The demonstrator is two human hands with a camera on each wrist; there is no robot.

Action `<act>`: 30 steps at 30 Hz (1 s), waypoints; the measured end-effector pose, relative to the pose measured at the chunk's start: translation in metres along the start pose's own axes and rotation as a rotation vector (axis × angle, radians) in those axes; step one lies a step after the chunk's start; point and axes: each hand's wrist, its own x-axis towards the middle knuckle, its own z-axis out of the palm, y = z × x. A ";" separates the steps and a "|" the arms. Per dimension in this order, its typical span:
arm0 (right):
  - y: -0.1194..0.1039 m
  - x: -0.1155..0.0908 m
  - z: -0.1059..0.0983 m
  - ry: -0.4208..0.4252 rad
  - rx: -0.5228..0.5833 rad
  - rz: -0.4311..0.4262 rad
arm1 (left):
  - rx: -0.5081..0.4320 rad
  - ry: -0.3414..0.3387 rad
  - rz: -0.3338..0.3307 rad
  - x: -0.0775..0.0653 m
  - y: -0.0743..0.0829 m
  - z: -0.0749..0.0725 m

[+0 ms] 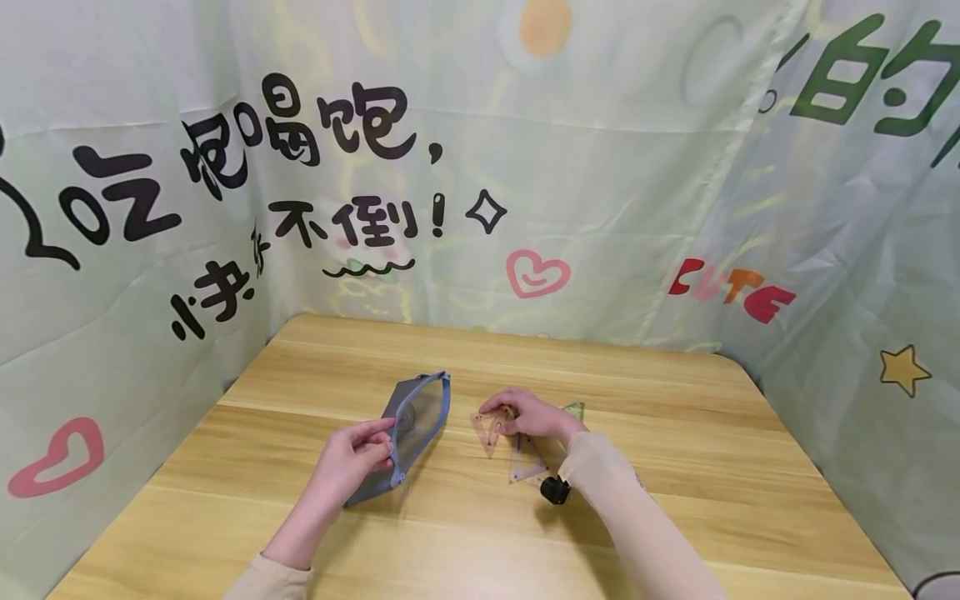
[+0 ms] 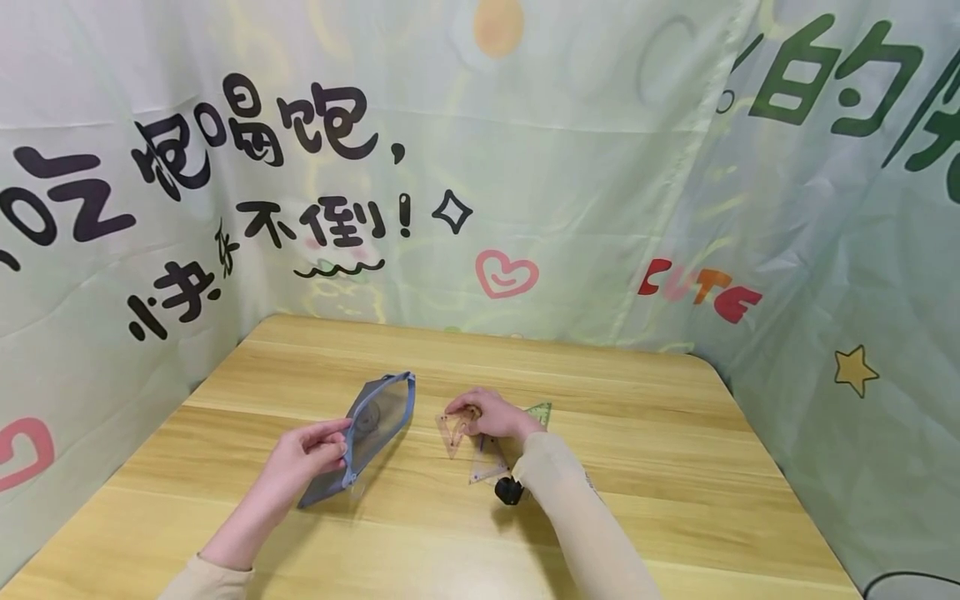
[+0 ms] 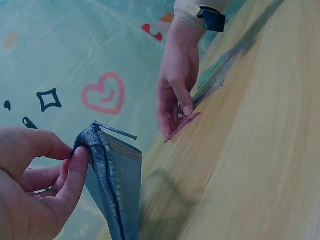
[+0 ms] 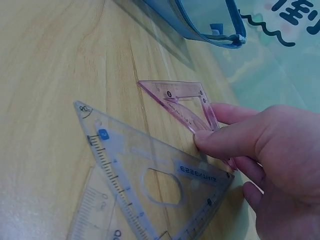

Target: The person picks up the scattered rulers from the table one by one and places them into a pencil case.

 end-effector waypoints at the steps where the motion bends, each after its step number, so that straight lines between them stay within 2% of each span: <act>1: 0.000 0.000 0.000 0.000 0.003 0.000 | -0.001 0.001 0.000 0.000 0.000 0.000; 30: -0.001 0.000 -0.002 0.016 -0.016 0.000 | 0.012 0.005 0.000 -0.002 0.003 -0.001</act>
